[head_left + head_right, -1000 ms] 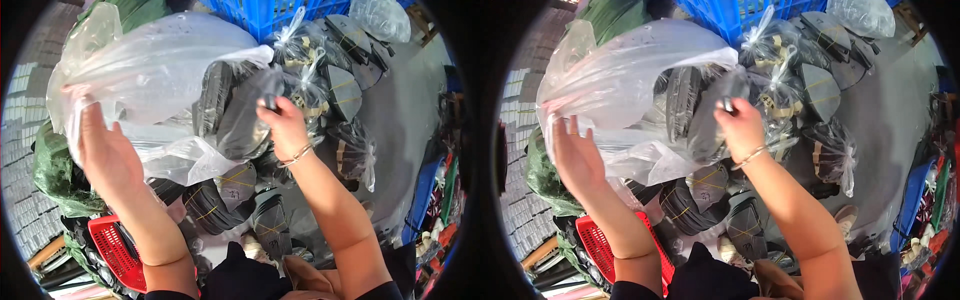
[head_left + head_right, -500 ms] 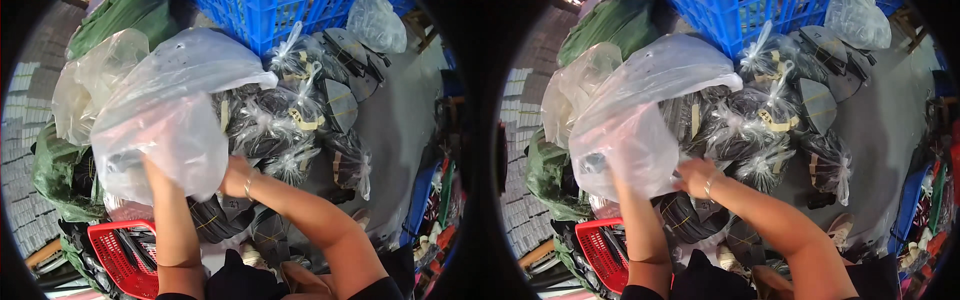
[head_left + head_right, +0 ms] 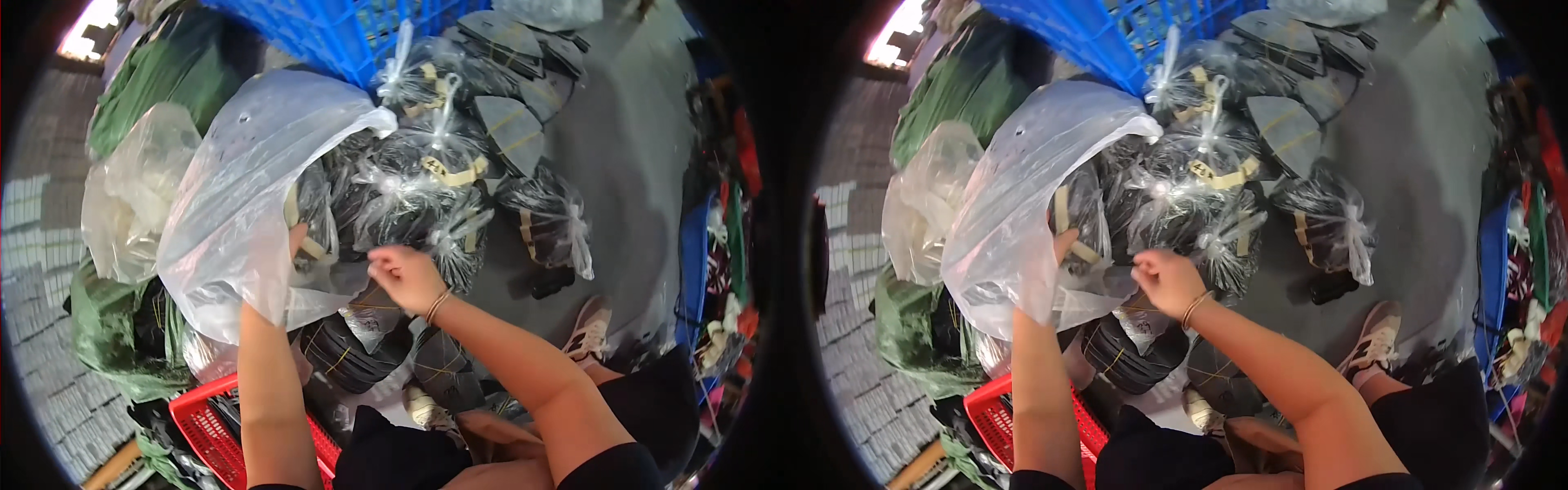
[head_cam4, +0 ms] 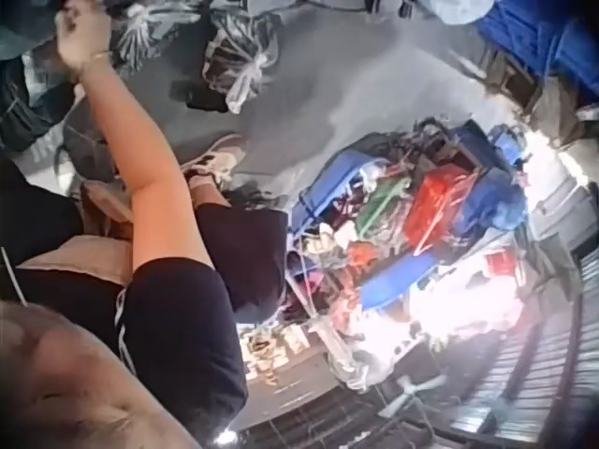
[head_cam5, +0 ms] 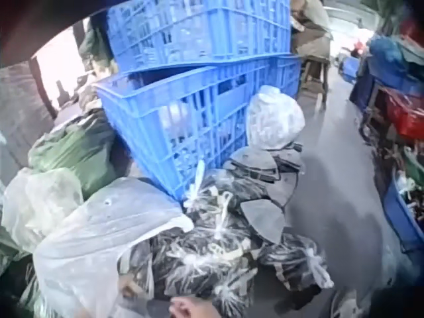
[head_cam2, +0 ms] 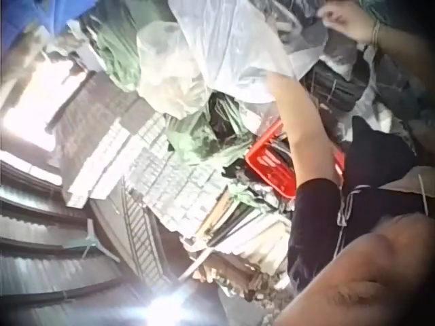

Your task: The person sorts and organizes black shoe components by hand, taking them from a pile and placing them into a red basket and plastic bags.

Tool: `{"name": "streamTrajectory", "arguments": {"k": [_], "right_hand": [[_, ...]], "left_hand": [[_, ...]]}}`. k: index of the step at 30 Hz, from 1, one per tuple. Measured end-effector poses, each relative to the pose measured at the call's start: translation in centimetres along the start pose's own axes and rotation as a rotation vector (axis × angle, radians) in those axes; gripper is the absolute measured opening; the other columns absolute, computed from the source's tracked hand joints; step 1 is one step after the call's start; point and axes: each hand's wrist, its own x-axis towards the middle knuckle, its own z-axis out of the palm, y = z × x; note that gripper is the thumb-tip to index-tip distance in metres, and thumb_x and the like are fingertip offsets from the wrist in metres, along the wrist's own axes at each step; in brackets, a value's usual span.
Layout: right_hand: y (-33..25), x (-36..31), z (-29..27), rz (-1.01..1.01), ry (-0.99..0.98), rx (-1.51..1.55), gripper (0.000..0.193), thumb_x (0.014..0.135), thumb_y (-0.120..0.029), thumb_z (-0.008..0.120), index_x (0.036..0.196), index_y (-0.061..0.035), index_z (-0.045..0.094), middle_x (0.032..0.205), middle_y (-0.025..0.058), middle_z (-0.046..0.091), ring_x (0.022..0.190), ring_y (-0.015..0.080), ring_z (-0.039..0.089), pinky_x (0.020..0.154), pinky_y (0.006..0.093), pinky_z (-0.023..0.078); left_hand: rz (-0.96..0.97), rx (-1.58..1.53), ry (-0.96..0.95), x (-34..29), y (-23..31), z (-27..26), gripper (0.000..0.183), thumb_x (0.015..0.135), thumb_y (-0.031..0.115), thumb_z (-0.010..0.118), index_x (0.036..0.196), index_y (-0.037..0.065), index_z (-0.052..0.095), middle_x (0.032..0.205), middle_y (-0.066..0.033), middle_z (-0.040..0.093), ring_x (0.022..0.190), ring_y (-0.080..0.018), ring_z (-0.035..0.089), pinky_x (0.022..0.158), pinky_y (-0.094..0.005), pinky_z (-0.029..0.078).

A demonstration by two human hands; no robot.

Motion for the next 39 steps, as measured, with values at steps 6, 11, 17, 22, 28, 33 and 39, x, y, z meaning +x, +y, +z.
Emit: {"name": "streamTrajectory", "arguments": {"k": [6,11,17,22,28,33,39], "right_hand": [[-1.8,-0.7,-3.2,0.615,-0.040,1.092,0.050,0.082,-0.034,0.063,0.117,-0.0017,0.046,0.104,0.0046,0.058,0.090,0.0138,0.057,0.079,0.0288,0.047],[-1.8,-3.3,-6.5,0.416,0.035,1.168,0.040,0.079,-0.010,0.065,0.114,-0.0001,0.048,0.105,0.0088,0.058,0.091,0.0179,0.058,0.080,0.0330,0.048],[-1.0,-4.3,-7.7,0.434,0.106,1.019,0.040,0.076,-0.005,0.064,0.112,0.0009,0.049,0.103,0.0083,0.059,0.091,0.0187,0.058,0.080,0.0331,0.046],[0.4,-4.3,-8.6,0.474,0.079,1.138,0.036,0.077,-0.005,0.054,0.112,0.0022,0.050,0.102,0.0111,0.060,0.090,0.0217,0.059,0.081,0.0345,0.046],[0.3,-4.3,-9.2,0.546,0.048,1.201,0.031,0.080,-0.017,0.046,0.101,0.0038,0.057,0.093,0.0127,0.063,0.083,0.0231,0.061,0.078,0.0342,0.048],[1.7,-5.2,-9.8,0.089,0.062,0.770,0.026,0.086,-0.016,0.044,0.098,0.0023,0.058,0.088,0.0102,0.063,0.080,0.0191,0.060,0.075,0.0312,0.048],[1.5,-3.7,-10.0,0.532,0.016,1.268,0.028,0.088,-0.019,0.047,0.102,0.0029,0.055,0.096,0.0094,0.060,0.079,0.0164,0.059,0.073,0.0293,0.047]], "left_hand": [[-0.127,-1.149,0.111,-7.8,-1.4,4.4,0.046,0.074,0.009,0.065,0.115,0.002,0.047,0.096,-0.0111,0.056,0.089,-0.0216,0.054,0.077,-0.0307,0.044],[-0.185,-1.486,-0.313,-9.4,3.9,7.6,0.048,0.072,-0.004,0.060,0.117,0.004,0.047,0.107,-0.0029,0.054,0.104,-0.0159,0.048,0.087,-0.0309,0.040],[-0.244,-1.900,-0.533,-9.3,5.4,7.5,0.063,0.069,-0.009,0.059,0.128,0.007,0.041,0.118,-0.0025,0.050,0.111,-0.0175,0.046,0.094,-0.0302,0.034],[-0.171,-1.891,-0.547,-9.9,6.6,5.9,0.075,0.068,-0.010,0.056,0.135,0.007,0.030,0.128,-0.0042,0.044,0.117,-0.0179,0.041,0.098,-0.0303,0.030],[-0.041,-1.867,-0.553,-9.7,7.6,4.5,0.081,0.066,-0.008,0.054,0.139,0.006,0.022,0.137,-0.0064,0.033,0.124,-0.0186,0.033,0.102,-0.0313,0.025],[-0.035,-1.809,-0.518,-9.5,8.5,3.2,0.077,0.069,-0.009,0.052,0.139,0.005,0.022,0.136,-0.0072,0.033,0.121,-0.0195,0.037,0.100,-0.0307,0.028],[-0.071,-1.465,-0.308,-9.8,9.9,4.3,0.077,0.074,0.008,0.068,0.137,0.005,0.023,0.131,-0.0099,0.032,0.115,-0.0218,0.042,0.095,-0.0312,0.035]]}}
